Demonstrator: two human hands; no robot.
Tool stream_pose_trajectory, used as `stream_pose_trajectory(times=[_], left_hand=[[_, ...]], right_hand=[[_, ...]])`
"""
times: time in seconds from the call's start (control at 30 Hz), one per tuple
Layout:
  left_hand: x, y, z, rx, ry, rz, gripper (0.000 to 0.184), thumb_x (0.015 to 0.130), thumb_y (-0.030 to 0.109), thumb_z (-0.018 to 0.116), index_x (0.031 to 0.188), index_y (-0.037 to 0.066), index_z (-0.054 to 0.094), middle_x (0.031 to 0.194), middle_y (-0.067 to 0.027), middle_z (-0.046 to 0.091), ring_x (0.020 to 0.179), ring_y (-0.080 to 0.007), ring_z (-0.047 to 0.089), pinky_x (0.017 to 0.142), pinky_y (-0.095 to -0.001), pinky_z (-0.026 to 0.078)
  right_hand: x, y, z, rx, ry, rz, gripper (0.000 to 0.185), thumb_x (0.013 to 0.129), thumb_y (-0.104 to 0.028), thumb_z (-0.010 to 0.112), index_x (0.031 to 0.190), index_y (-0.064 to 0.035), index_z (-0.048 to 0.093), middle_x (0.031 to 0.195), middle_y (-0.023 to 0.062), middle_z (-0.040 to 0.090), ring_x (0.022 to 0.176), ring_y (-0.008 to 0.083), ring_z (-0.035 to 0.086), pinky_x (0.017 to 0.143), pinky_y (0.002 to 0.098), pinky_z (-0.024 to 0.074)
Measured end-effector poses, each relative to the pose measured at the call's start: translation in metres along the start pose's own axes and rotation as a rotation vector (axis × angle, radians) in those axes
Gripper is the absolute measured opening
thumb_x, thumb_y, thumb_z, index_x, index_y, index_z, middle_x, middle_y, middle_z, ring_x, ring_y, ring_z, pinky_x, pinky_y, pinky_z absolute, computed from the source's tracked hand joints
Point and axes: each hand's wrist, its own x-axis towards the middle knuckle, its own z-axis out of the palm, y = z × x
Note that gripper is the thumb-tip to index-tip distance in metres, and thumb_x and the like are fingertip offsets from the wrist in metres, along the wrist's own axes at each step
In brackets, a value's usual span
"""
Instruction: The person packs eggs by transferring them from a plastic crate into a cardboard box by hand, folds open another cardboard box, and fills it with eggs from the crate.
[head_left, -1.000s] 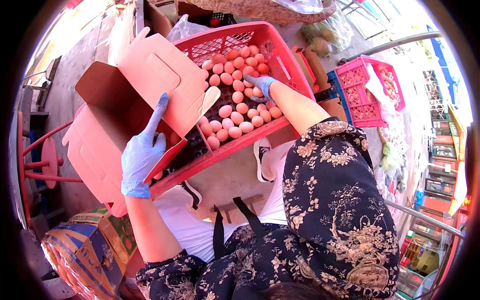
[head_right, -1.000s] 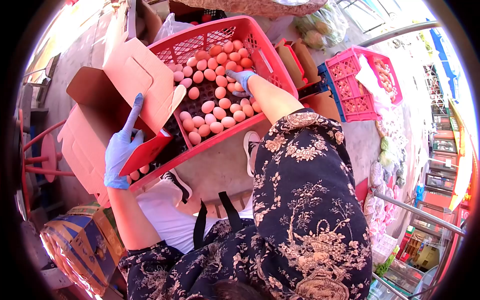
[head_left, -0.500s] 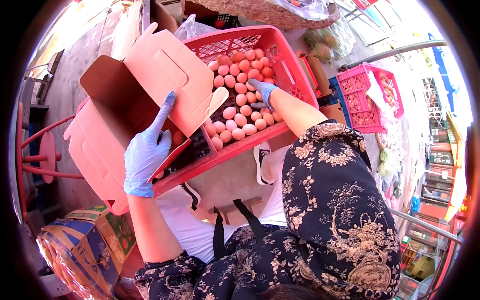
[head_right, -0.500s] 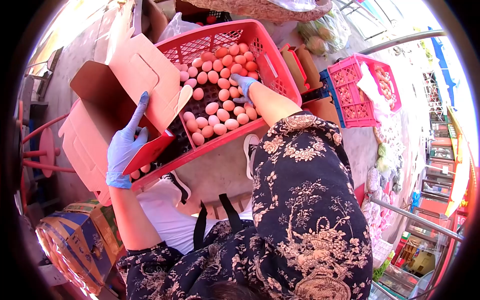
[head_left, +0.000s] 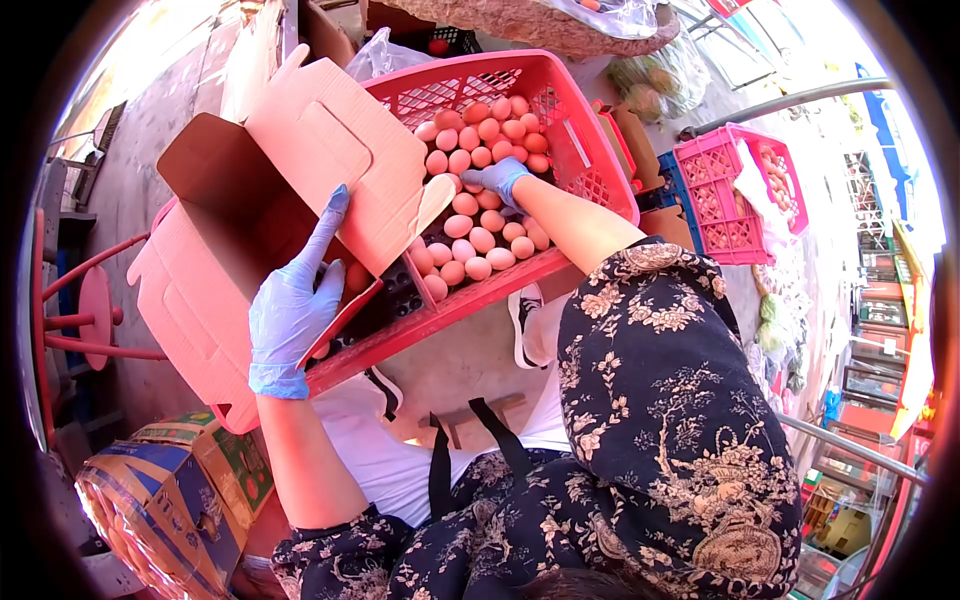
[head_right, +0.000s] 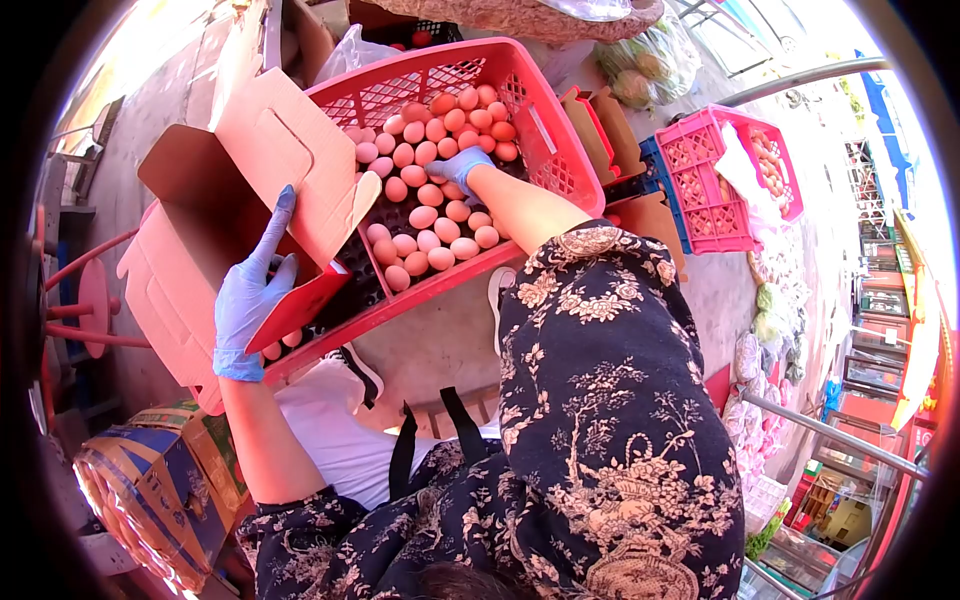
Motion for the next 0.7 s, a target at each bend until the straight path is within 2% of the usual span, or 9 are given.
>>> stream_pose_trajectory(times=[0.07,0.17,0.2,0.27,0.3,0.53,0.63,0.7], left_hand=[[0.000,0.000,0.000,-0.005,-0.003,0.001,0.068,0.087,0.008,0.052,0.142,0.042,0.033,0.063,-0.0086,0.055,0.056,-0.0131,0.050,0.066,-0.0305,0.047],[0.001,0.001,0.000,-0.013,-0.006,-0.002,0.067,0.087,0.007,0.051,0.142,0.041,0.033,0.062,-0.0080,0.051,0.056,-0.0129,0.046,0.066,-0.0286,0.046],[0.003,0.001,0.001,-0.007,-0.003,0.005,0.067,0.087,0.010,0.052,0.141,0.043,0.033,0.064,-0.0085,0.055,0.058,-0.0168,0.052,0.066,-0.0316,0.047],[0.005,0.001,0.001,0.009,0.001,0.015,0.066,0.086,0.014,0.054,0.140,0.046,0.034,0.068,-0.0096,0.061,0.063,-0.0248,0.065,0.066,-0.0376,0.049],[0.005,0.001,0.001,0.003,0.001,0.011,0.066,0.086,0.014,0.054,0.140,0.046,0.034,0.068,-0.0096,0.061,0.064,-0.0248,0.065,0.066,-0.0374,0.049],[0.005,0.003,0.003,-0.031,-0.007,0.015,0.066,0.086,0.012,0.054,0.140,0.046,0.035,0.067,-0.0100,0.061,0.063,-0.0235,0.064,0.067,-0.0370,0.049],[0.005,0.000,0.004,-0.044,0.011,0.021,0.066,0.086,0.012,0.054,0.140,0.045,0.035,0.066,-0.0100,0.059,0.061,-0.0224,0.063,0.066,-0.0366,0.049],[0.005,-0.001,0.005,-0.048,0.019,0.023,0.065,0.087,0.012,0.055,0.140,0.045,0.035,0.065,-0.0100,0.059,0.060,-0.0220,0.062,0.066,-0.0364,0.049]], right_hand=[[0.006,0.005,-0.004,-0.047,-0.069,-0.021,0.078,0.070,-0.056,0.073,0.127,-0.0080,0.051,0.119,0.0130,0.057,0.102,0.0302,0.058,0.079,0.0400,0.0521],[0.008,0.011,-0.012,0.130,-0.116,0.122,0.077,0.072,-0.060,0.069,0.130,-0.0136,0.048,0.120,0.0130,0.057,0.103,0.0319,0.059,0.083,0.0387,0.0509],[0.002,0.012,-0.016,0.238,-0.098,0.195,0.075,0.073,-0.060,0.068,0.130,-0.0159,0.048,0.122,0.0125,0.056,0.106,0.0326,0.058,0.085,0.0386,0.0500],[-0.001,0.014,-0.023,0.305,-0.096,0.236,0.073,0.073,-0.060,0.067,0.128,-0.0147,0.049,0.120,0.0128,0.056,0.104,0.0317,0.057,0.084,0.0388,0.0496],[-0.002,0.015,-0.026,0.305,-0.102,0.240,0.073,0.073,-0.059,0.067,0.127,-0.0141,0.050,0.118,0.0130,0.057,0.104,0.0313,0.057,0.083,0.0388,0.0494],[-0.003,0.015,-0.045,0.264,-0.145,0.214,0.068,0.073,-0.058,0.065,0.119,-0.0097,0.054,0.110,0.0141,0.060,0.099,0.0283,0.057,0.080,0.0394,0.0480],[-0.007,0.024,-0.058,0.427,-0.224,0.155,0.066,0.073,-0.057,0.065,0.116,-0.0078,0.056,0.107,0.0146,0.061,0.097,0.0270,0.057,0.078,0.0396,0.0474],[0.005,0.035,-0.066,0.587,-0.312,0.061,0.055,0.076,-0.050,0.062,0.110,-0.0070,0.057,0.099,0.0130,0.062,0.087,0.0258,0.058,0.072,0.0395,0.0480]])
